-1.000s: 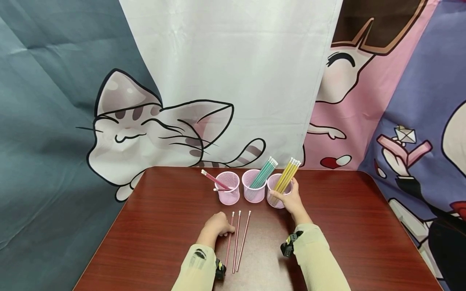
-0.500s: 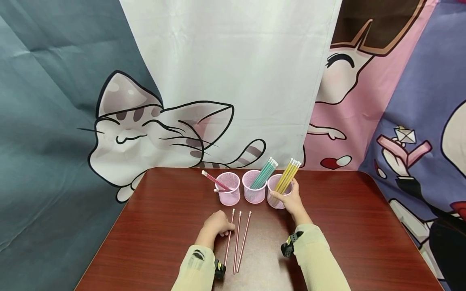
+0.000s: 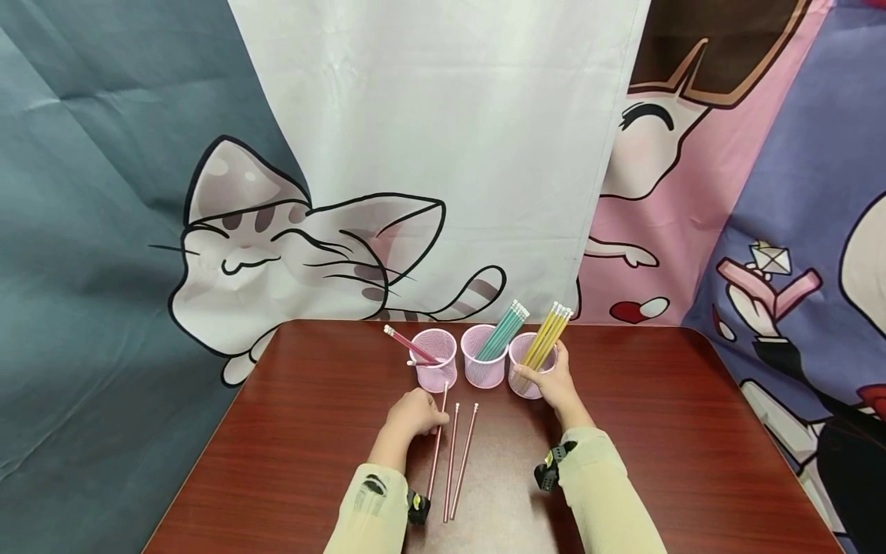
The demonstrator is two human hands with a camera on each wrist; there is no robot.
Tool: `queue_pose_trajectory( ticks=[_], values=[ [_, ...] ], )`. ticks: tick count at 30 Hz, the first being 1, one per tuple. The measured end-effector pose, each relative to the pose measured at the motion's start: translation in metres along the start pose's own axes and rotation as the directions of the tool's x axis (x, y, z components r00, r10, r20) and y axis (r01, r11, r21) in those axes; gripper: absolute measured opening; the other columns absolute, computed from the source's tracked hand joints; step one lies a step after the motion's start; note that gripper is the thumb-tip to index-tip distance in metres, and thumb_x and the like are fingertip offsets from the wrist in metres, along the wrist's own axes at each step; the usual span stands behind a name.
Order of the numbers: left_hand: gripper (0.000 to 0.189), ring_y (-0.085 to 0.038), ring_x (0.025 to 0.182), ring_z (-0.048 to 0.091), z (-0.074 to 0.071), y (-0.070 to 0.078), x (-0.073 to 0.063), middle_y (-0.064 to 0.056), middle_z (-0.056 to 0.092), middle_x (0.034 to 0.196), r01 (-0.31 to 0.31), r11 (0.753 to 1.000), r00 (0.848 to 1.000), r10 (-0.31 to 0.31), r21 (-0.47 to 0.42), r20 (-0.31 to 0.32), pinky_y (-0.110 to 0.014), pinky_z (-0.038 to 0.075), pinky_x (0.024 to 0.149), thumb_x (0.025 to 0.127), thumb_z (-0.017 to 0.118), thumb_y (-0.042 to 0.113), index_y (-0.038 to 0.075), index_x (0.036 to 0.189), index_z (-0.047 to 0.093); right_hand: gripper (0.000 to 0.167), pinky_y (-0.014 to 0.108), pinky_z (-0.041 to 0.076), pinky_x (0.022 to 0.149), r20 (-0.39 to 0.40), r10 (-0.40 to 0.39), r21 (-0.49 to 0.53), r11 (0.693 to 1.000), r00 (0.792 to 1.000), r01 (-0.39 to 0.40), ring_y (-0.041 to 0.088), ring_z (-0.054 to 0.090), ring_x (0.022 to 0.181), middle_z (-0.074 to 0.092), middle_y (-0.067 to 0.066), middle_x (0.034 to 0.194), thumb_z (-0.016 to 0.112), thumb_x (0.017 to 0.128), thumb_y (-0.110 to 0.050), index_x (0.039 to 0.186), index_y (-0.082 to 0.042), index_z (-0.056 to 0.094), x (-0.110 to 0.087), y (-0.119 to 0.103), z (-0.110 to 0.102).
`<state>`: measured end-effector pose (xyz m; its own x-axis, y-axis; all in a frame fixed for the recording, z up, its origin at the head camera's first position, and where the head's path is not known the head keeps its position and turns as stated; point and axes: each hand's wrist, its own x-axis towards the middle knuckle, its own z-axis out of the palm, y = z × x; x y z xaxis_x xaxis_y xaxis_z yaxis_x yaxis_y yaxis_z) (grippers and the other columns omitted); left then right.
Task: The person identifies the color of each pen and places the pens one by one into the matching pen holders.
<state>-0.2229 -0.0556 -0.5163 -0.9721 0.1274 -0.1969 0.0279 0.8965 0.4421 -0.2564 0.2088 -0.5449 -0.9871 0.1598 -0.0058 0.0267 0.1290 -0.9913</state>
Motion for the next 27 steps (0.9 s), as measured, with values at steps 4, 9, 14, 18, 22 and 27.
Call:
queue_pose_trajectory(
  ticks=[4, 9, 14, 18, 22, 27],
  values=[
    [0.032, -0.013, 0.053, 0.049, -0.003, 0.002, 0.002, 0.007, 0.05, 0.046, -0.004, 1.0, 0.999, 0.003, -0.008, -0.033, -0.031, 0.038, 0.049, 0.069, 0.072, 0.037, 0.017, 0.05, 0.055, 0.097, 0.046, 0.016, 0.108, 0.002, -0.001, -0.018, 1.0, 1.0, 0.001, 0.032, 0.022, 0.13, 0.017, 0.022, 0.144, 0.073, 0.077, -0.007, 0.144, -0.004, 0.003, 0.0, 0.0, 0.0],
    [0.035, -0.014, 0.053, 0.045, -0.006, 0.004, 0.004, 0.003, 0.048, 0.053, -0.019, 0.999, 0.996, 0.015, -0.038, -0.091, -0.032, 0.035, 0.047, 0.068, 0.073, 0.037, 0.017, 0.053, 0.049, 0.098, 0.045, 0.015, 0.109, 0.0, -0.001, -0.03, 1.0, 1.0, 0.001, 0.031, 0.021, 0.131, 0.015, 0.022, 0.146, 0.073, 0.078, -0.007, 0.145, -0.005, 0.001, 0.0, 0.0, -0.001],
    [0.032, -0.014, 0.052, 0.045, -0.013, 0.007, 0.003, 0.004, 0.045, 0.051, -0.038, 0.997, 0.984, 0.026, -0.063, -0.176, -0.032, 0.034, 0.046, 0.066, 0.072, 0.034, 0.017, 0.055, 0.047, 0.099, 0.045, 0.015, 0.109, 0.002, 0.005, -0.042, 0.999, 1.0, -0.005, 0.031, 0.02, 0.131, 0.014, 0.022, 0.146, 0.073, 0.078, -0.008, 0.145, -0.005, 0.001, -0.001, -0.001, -0.001],
    [0.026, -0.015, 0.053, 0.046, -0.022, 0.01, 0.002, 0.005, 0.046, 0.052, -0.049, 0.995, 0.969, 0.026, -0.088, -0.246, -0.033, 0.034, 0.046, 0.064, 0.069, 0.03, 0.018, 0.057, 0.047, 0.099, 0.046, 0.015, 0.108, 0.0, 0.0, -0.049, 0.999, 1.0, 0.0, 0.032, 0.02, 0.131, 0.013, 0.023, 0.146, 0.074, 0.077, -0.009, 0.145, -0.004, 0.002, -0.001, -0.001, -0.002],
    [0.027, -0.016, 0.053, 0.046, -0.029, 0.013, 0.002, 0.006, 0.046, 0.054, -0.052, 0.995, 0.951, 0.022, -0.089, -0.308, -0.033, 0.034, 0.046, 0.066, 0.069, 0.031, 0.019, 0.058, 0.046, 0.1, 0.047, 0.013, 0.109, 0.01, 0.014, -0.059, 0.998, 1.0, -0.014, 0.033, 0.018, 0.132, 0.01, 0.022, 0.148, 0.074, 0.078, -0.011, 0.145, -0.005, 0.001, -0.001, -0.001, -0.002],
    [0.019, -0.018, 0.054, 0.048, -0.034, 0.014, 0.004, 0.007, 0.049, 0.056, -0.067, 0.991, 0.915, 0.016, -0.112, -0.403, -0.034, 0.036, 0.046, 0.067, 0.066, 0.028, 0.021, 0.061, 0.049, 0.099, 0.046, 0.014, 0.109, 0.006, 0.001, -0.057, 0.998, 1.0, -0.001, 0.032, 0.018, 0.132, 0.011, 0.022, 0.147, 0.073, 0.078, -0.01, 0.145, -0.004, 0.001, -0.001, -0.001, -0.002]
  ],
)
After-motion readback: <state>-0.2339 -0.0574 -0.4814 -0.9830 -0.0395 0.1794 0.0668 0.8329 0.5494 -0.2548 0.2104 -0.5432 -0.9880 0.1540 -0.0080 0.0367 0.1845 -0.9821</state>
